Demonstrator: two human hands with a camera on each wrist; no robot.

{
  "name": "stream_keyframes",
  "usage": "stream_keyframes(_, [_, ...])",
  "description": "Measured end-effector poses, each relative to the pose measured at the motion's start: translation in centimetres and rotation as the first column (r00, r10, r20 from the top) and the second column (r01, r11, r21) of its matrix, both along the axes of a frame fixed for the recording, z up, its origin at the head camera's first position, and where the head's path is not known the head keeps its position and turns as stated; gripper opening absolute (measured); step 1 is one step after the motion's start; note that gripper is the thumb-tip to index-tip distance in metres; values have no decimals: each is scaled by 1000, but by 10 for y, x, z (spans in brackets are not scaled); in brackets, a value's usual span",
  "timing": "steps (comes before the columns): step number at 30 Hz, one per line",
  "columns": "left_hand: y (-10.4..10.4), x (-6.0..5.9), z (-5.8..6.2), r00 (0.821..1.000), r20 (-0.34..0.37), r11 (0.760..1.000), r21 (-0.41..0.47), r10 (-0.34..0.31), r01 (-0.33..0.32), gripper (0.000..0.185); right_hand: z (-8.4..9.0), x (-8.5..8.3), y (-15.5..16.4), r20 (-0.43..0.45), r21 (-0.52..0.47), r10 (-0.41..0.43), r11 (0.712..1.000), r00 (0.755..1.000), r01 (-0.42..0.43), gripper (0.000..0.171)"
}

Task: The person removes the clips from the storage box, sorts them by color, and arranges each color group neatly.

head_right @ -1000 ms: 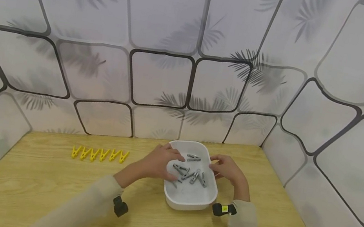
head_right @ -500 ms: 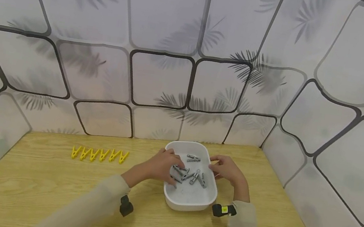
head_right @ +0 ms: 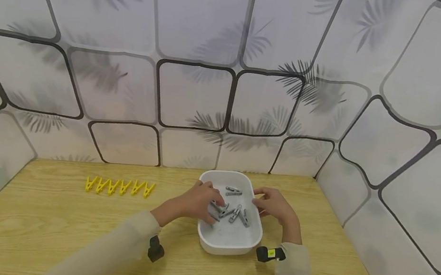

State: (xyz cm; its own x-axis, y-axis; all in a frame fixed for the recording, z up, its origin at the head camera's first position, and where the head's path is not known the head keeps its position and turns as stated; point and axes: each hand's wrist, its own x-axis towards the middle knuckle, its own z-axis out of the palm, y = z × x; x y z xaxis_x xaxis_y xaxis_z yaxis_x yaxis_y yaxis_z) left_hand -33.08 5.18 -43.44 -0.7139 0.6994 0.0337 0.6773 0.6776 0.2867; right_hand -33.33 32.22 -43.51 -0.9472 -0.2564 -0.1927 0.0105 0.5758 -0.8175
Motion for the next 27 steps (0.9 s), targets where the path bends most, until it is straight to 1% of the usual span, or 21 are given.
stream_keyframes(5, [0, -2, 3, 1000, -4, 1000, 1, 15, -15, 44, 1, -1, 0, -1, 6, -1, 1000, 1000, 1, 46])
stream_keyframes(9, [0, -9, 0, 999, -26, 1000, -2, 19, -19, 44, 0, -2, 0, -1, 9, -3, 1000, 1000, 3, 46])
stream_keyframes(11, [0, -13, -4, 999, -37, 999, -16, 28, -28, 44, 0, -2, 0, -1, 8, -1, 1000, 1000, 1, 46])
stream_keyframes(16, [3, -21, -9, 997, -32, 996, -63, 67, -69, 43, 0, 0, 0, 1, 3, 5, 1000, 1000, -5, 46])
stream_keyframes(22, [7, -27, -7, 995, -19, 990, -100, 102, -103, 42, 1, 1, 0, -4, 1, 1, 1000, 1000, -1, 46])
stream_keyframes(27, [8, -32, -8, 994, -11, 985, -130, 112, -113, 39, 2, 1, -1, 0, -2, 1, 1000, 1000, -1, 46])
